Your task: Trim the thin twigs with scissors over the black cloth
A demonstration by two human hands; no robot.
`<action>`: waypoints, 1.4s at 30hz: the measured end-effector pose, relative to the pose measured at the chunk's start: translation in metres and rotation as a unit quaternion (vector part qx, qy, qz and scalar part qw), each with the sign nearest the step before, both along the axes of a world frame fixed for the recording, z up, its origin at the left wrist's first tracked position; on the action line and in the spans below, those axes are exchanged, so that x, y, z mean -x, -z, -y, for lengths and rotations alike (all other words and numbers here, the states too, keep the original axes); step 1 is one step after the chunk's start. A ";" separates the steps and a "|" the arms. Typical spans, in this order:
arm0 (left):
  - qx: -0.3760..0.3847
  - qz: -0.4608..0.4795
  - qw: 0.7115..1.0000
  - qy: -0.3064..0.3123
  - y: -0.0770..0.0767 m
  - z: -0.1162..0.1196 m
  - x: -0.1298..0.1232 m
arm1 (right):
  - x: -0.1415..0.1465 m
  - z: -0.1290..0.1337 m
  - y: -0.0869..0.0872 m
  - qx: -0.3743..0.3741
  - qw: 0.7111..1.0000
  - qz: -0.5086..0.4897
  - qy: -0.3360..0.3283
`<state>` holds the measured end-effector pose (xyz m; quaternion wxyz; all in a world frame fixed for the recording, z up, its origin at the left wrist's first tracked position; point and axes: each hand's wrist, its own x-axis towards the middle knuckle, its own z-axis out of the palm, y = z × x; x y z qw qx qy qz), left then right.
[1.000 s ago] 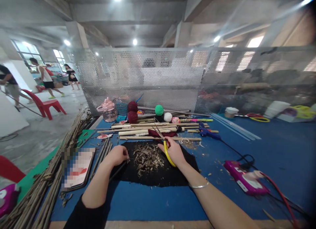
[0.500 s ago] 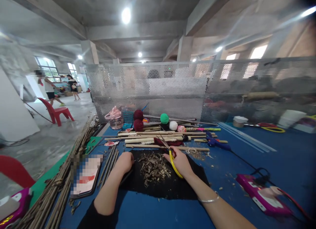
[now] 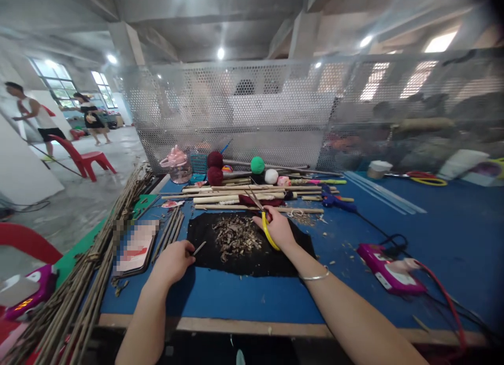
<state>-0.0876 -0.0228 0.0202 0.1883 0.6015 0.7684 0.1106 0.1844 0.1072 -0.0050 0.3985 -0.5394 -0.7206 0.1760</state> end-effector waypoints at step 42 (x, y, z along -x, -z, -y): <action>-0.162 -0.014 0.961 0.224 -0.027 -0.095 -0.067 | -0.007 -0.004 -0.004 -0.022 0.999 -0.038 0.015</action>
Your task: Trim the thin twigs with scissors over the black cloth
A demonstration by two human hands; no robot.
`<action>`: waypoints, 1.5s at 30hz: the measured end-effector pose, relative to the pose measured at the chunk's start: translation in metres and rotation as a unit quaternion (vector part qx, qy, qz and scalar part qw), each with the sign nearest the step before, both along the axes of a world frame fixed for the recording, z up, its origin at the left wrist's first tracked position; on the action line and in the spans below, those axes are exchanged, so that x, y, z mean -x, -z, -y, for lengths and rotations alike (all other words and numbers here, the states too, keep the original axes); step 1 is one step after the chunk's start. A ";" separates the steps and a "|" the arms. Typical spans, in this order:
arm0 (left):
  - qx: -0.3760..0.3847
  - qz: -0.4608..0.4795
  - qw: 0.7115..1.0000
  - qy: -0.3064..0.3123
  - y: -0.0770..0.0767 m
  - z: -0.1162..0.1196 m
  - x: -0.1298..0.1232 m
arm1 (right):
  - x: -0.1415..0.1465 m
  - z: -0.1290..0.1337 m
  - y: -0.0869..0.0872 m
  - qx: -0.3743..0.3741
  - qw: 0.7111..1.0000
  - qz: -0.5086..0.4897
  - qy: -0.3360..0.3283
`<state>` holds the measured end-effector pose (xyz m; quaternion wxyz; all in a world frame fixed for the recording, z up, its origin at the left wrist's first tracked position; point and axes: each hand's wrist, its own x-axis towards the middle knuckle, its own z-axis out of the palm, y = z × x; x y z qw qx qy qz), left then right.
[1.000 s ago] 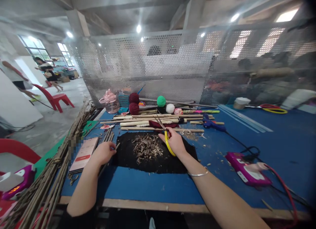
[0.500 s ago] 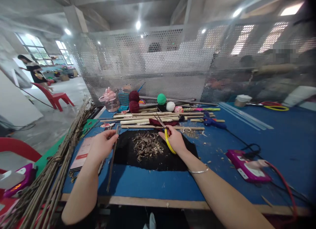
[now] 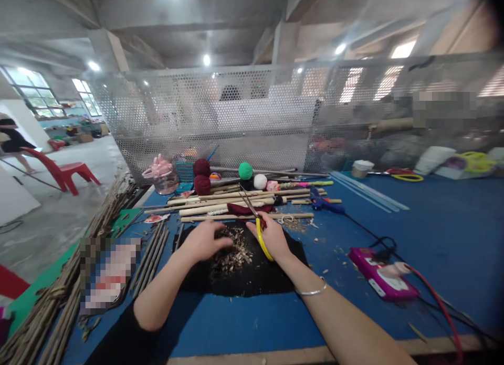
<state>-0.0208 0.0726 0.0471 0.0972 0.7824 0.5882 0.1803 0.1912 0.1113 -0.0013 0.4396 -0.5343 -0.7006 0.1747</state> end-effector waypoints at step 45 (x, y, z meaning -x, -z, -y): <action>-0.005 0.173 0.981 -0.092 0.024 0.013 0.011 | 0.006 0.011 -0.006 0.043 0.998 0.026 -0.047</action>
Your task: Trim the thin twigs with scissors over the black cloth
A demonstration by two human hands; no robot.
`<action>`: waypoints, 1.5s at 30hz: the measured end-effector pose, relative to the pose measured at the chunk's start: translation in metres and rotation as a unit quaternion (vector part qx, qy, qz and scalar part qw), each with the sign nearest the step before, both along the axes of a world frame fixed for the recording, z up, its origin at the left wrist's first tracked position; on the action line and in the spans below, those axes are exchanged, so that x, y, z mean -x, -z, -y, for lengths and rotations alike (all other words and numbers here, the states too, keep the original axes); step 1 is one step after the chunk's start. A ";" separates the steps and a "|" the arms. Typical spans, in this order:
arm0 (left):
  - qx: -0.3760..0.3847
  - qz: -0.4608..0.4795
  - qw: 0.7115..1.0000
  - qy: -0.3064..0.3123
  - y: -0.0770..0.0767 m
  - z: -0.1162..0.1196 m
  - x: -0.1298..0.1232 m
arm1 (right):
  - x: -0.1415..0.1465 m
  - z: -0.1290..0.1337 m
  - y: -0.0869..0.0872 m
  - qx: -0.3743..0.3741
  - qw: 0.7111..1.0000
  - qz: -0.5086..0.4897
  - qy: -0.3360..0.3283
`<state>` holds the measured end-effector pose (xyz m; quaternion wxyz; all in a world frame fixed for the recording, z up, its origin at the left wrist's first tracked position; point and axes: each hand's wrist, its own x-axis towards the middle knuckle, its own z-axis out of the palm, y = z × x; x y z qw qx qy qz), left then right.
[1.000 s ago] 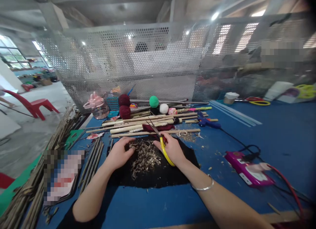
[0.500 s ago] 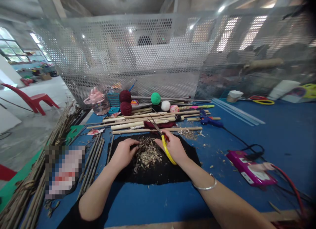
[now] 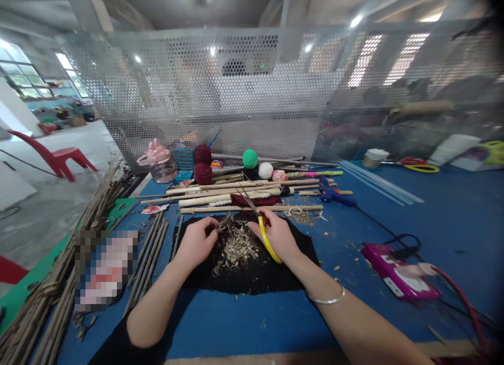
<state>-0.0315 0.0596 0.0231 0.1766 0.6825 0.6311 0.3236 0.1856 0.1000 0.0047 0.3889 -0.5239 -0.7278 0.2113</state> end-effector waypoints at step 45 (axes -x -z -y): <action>0.010 -0.051 0.998 0.017 0.001 0.007 0.006 | 0.001 0.008 -0.011 0.011 0.997 0.056 -0.046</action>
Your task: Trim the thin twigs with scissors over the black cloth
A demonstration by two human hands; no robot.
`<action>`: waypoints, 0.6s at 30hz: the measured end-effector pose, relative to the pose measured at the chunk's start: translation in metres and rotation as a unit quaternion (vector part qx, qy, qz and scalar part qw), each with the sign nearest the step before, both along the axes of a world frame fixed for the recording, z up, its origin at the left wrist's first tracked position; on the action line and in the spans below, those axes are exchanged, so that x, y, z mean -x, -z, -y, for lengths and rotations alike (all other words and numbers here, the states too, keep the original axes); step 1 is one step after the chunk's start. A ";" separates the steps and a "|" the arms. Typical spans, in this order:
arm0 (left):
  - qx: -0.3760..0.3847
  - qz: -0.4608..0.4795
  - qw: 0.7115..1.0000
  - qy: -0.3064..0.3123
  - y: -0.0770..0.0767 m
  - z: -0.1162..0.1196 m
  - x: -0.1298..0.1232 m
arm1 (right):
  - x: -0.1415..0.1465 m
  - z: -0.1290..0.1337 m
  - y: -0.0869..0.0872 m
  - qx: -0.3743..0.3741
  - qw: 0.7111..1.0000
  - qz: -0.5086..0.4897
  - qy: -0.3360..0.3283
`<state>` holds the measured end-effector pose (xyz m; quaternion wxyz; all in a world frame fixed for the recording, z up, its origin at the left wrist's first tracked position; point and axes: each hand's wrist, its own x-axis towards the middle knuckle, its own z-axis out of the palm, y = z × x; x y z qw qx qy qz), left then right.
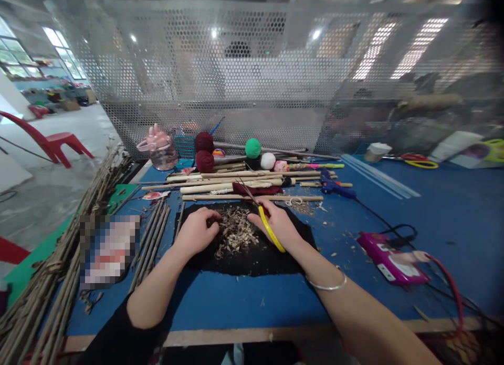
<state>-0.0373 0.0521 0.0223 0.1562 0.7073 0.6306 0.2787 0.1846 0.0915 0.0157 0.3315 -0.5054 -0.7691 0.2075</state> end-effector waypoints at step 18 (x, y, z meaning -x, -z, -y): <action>0.042 -0.083 0.990 0.106 0.001 -0.005 0.018 | 0.000 -0.001 0.004 0.007 1.000 0.030 -0.003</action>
